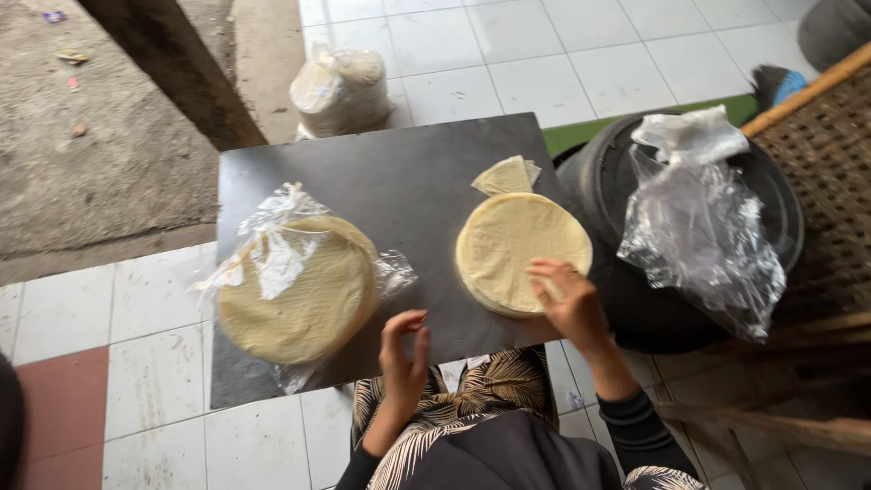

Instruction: The person picks up tortillas from a stack, folds them, and places them into a plastic bag by hand.

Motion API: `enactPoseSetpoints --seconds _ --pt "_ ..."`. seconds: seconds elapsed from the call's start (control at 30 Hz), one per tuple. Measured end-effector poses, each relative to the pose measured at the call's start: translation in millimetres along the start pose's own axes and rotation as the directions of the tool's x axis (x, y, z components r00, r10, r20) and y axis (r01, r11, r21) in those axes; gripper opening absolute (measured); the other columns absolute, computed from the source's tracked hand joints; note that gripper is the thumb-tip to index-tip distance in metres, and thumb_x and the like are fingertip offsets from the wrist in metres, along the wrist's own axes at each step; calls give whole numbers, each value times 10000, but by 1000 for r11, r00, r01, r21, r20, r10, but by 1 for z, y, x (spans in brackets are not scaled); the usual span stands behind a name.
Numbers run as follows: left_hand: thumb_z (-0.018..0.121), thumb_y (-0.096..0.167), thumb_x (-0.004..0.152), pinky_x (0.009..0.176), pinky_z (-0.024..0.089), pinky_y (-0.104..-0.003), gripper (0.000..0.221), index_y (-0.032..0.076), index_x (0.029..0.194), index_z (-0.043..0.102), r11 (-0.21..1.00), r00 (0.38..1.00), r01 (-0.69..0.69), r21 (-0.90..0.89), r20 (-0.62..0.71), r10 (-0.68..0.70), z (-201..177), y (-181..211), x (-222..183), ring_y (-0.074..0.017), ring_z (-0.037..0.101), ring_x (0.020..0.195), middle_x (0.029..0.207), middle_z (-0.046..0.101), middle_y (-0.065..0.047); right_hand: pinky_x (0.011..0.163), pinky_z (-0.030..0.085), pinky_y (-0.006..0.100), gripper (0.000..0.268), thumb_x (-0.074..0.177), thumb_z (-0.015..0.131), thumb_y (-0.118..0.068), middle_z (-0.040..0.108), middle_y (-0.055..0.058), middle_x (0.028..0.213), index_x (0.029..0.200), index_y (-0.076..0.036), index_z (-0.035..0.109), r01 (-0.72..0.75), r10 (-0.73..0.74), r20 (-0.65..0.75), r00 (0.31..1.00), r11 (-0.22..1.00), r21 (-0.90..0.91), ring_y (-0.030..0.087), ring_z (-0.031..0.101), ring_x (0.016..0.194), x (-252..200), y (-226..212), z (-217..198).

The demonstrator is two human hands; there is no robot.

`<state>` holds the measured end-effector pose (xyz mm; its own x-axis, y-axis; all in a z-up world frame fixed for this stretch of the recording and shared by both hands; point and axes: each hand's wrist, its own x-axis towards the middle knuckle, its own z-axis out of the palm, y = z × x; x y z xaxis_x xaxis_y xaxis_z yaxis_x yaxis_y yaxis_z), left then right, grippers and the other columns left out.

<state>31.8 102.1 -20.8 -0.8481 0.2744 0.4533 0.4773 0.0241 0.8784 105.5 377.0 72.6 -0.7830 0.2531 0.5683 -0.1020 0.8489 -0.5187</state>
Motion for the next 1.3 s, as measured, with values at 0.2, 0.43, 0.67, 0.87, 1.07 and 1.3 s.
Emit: enactPoseSetpoints --seconds 0.2,0.43,0.67,0.87,1.07,1.3 --pt "778 188 866 1141 381 -481 634 93 1431 506 957 898 -237 165 414 151 64 43 47 -373 436 1417 1498 501 -138 881 571 360 118 933 718 -90 741 114 1079 1042 -43 716 -68 60 -162 985 997 -45 272 724 998 -43 78 -8" --pt "759 253 865 1215 214 -557 679 163 1488 504 871 788 -374 318 604 118 92 25 40 -340 336 1501 1561 474 -65 780 535 265 141 1008 732 -147 757 78 969 1071 -22 743 -540 563 -410 717 821 184 158 681 831 -74 221 -44" --pt "737 195 847 1130 343 -462 414 241 1258 716 696 805 -516 500 561 193 108 8 62 -183 624 1275 1309 715 42 1015 528 391 308 909 794 -250 720 97 1165 1140 -68 703 74 -74 -98 992 997 1 272 686 1135 -38 114 -26" --pt "730 223 867 1144 330 -480 274 236 1141 743 732 788 -515 446 583 199 107 15 88 -156 711 1070 1079 762 51 1024 483 449 576 747 864 -279 698 105 1227 1242 -40 691 285 -268 260 928 958 -28 295 645 1151 -13 41 -3" --pt "726 181 872 1152 353 -454 129 187 1001 726 746 802 -471 470 580 141 111 16 95 -156 696 887 862 720 38 1019 532 415 551 734 849 -111 684 117 1277 1249 -17 678 143 -145 273 951 989 25 318 641 1188 -15 40 4" --pt "816 284 798 1210 307 -498 464 131 1188 617 877 796 -356 323 597 103 97 7 100 -187 689 1025 1081 734 8 1037 539 402 499 720 782 28 713 91 1245 1208 -47 715 107 -123 292 949 992 67 307 657 1194 -20 47 8"
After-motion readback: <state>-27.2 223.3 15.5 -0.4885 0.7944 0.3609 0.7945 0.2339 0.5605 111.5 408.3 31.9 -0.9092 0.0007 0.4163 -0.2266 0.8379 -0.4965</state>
